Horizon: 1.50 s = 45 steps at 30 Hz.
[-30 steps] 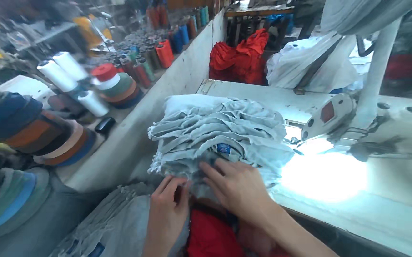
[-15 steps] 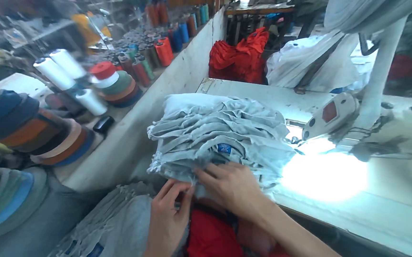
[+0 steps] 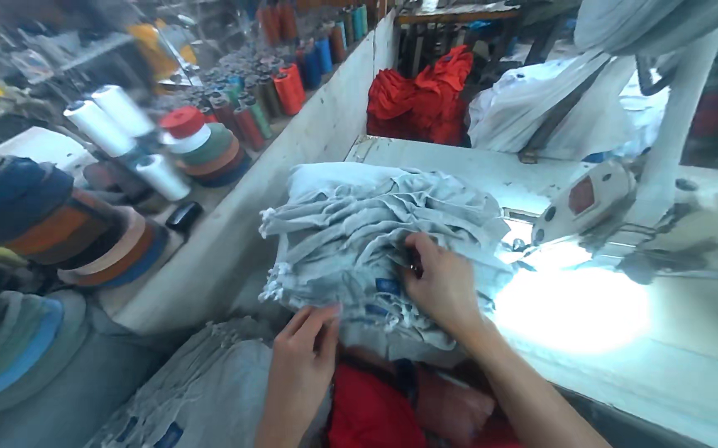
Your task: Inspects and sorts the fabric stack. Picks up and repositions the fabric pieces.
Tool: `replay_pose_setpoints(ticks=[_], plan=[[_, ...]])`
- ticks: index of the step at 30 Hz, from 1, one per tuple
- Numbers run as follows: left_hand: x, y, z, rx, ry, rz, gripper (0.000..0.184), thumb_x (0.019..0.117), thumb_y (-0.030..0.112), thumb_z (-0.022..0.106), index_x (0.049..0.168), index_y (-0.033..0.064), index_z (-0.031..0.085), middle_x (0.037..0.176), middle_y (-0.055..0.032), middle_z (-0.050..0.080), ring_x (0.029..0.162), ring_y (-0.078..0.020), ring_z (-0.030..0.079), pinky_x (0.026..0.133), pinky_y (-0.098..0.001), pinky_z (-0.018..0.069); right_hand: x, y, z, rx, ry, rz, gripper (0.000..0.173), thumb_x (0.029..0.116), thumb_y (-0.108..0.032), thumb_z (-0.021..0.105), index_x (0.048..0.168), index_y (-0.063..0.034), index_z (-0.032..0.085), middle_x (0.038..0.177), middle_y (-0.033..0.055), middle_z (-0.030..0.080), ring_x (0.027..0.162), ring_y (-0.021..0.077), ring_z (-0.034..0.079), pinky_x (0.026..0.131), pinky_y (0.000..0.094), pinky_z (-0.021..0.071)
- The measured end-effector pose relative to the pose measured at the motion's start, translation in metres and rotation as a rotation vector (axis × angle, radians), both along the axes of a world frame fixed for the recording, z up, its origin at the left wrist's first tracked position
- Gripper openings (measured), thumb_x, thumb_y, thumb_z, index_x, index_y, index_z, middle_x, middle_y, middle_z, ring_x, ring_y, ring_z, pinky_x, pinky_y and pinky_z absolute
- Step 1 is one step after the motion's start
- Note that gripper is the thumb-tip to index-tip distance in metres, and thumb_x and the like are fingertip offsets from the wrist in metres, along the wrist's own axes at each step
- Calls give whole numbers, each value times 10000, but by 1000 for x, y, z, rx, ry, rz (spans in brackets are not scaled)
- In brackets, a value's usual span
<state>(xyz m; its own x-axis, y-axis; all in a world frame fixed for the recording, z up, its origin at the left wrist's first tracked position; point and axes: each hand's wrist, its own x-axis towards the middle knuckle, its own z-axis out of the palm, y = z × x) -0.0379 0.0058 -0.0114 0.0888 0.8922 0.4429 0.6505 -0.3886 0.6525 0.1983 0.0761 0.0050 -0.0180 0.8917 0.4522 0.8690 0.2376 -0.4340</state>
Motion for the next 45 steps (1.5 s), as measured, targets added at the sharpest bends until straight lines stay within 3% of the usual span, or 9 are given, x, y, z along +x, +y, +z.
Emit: replay_pose_setpoints(ticks=[5,13,19,26,30,32,34,36,45], plan=[[12,12,7,0,85,-15,165,990,157,626,1045,79,760,988,-37,697,748,-35,693,665,-200,623,16,-23,1,-54,-8,374,293,908,-298,637,1157,-190,749,977,37,726,764,222,704,599,486,570],[43,31,13,95,213,-40,227,920,237,738,1056,56,754,980,-85,684,756,-110,659,698,-235,584,16,-29,3,-140,124,422,223,898,-201,640,1081,-142,753,998,28,739,860,194,713,705,471,585],[24,27,21,140,299,2,188,982,172,600,996,86,767,966,-63,693,784,-103,673,703,-230,585,13,-48,7,20,-71,290,481,1011,-550,525,1343,-238,679,971,50,702,664,204,663,519,421,536],[10,7,22,120,241,-2,191,984,219,602,969,108,758,950,-27,682,806,-26,650,709,-147,555,-21,-48,-2,253,-273,322,254,1004,-247,559,1166,-208,752,836,40,671,570,219,609,467,373,491],[3,9,16,96,235,77,196,987,226,611,988,101,762,954,-31,684,773,-37,648,689,-167,562,-21,-44,-1,160,-266,272,329,1022,-394,541,1203,-189,723,887,56,677,583,230,630,460,400,505],[2,11,10,115,207,116,191,981,227,623,987,102,768,946,-31,692,754,-28,642,669,-159,554,-19,-39,2,59,-173,272,288,904,-331,687,1124,-151,737,891,59,694,607,251,664,464,451,527],[5,14,7,141,157,138,191,980,228,634,989,100,775,933,-35,691,729,-17,630,646,-148,542,-16,-33,7,-90,14,283,236,850,-171,706,1077,-122,753,955,67,742,759,268,722,600,518,574],[9,16,7,135,95,145,187,987,217,641,1012,85,770,956,-41,685,720,-11,642,638,-152,565,-12,-26,8,-167,169,281,213,912,-213,652,1075,-116,751,949,51,740,816,217,707,691,479,579],[21,20,7,141,15,122,177,986,179,650,1037,51,761,1000,-58,682,746,-22,666,657,-165,592,-11,-20,4,-223,327,279,246,975,-357,613,993,-148,741,793,-30,664,695,90,603,635,329,518]])
